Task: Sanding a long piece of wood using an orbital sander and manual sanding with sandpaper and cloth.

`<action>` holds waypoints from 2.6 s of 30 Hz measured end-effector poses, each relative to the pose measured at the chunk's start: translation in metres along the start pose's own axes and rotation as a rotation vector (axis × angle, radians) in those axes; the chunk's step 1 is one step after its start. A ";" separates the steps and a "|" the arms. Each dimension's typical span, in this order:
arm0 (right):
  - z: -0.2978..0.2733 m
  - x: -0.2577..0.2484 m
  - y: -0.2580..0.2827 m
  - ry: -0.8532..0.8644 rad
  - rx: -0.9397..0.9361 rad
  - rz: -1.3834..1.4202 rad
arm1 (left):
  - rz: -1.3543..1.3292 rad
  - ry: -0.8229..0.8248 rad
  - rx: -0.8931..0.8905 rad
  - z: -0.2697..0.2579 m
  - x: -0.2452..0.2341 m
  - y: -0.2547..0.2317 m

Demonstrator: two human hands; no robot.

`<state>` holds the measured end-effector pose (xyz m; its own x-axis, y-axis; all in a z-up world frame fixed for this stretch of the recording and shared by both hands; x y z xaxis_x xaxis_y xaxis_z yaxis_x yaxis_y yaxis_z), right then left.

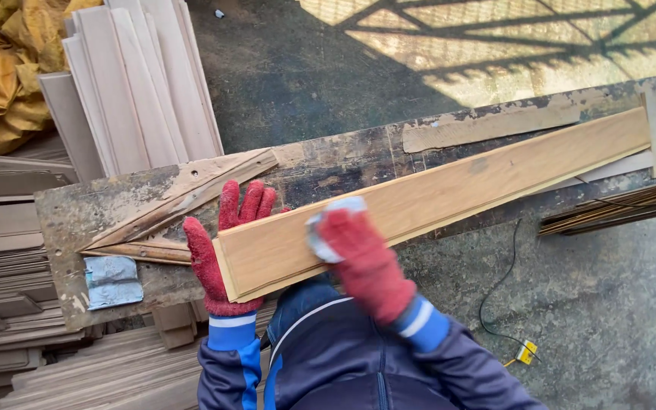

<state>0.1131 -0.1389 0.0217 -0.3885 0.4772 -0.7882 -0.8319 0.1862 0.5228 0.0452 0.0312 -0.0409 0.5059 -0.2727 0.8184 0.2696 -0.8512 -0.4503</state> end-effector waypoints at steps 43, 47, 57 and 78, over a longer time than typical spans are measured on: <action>-0.022 -0.033 -0.012 -0.185 0.096 -0.059 | 0.189 -0.151 -0.077 -0.008 0.004 -0.007; -0.083 -0.050 -0.106 -0.215 0.100 -0.108 | 0.593 -0.284 -0.161 -0.024 -0.026 -0.008; -0.138 -0.162 -0.250 -0.590 0.657 -0.070 | 0.624 -0.429 0.117 -0.129 -0.259 -0.021; -0.113 -0.210 -0.240 -0.232 0.352 -0.246 | 0.429 -0.853 0.642 -0.099 0.012 0.024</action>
<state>0.3491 -0.3805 0.0252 -0.0651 0.5542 -0.8298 -0.6879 0.5775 0.4396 -0.0234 -0.0372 -0.0066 0.9809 0.1158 0.1563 0.1851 -0.3099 -0.9326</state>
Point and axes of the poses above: each hand's wrist, its own z-axis towards the middle knuckle, its own x-axis out of the palm, y = z × x, the point moved 9 cm from there along z, towards the middle knuckle, and after that the axes turned 15 degrees about z, right-handed, at the moved point
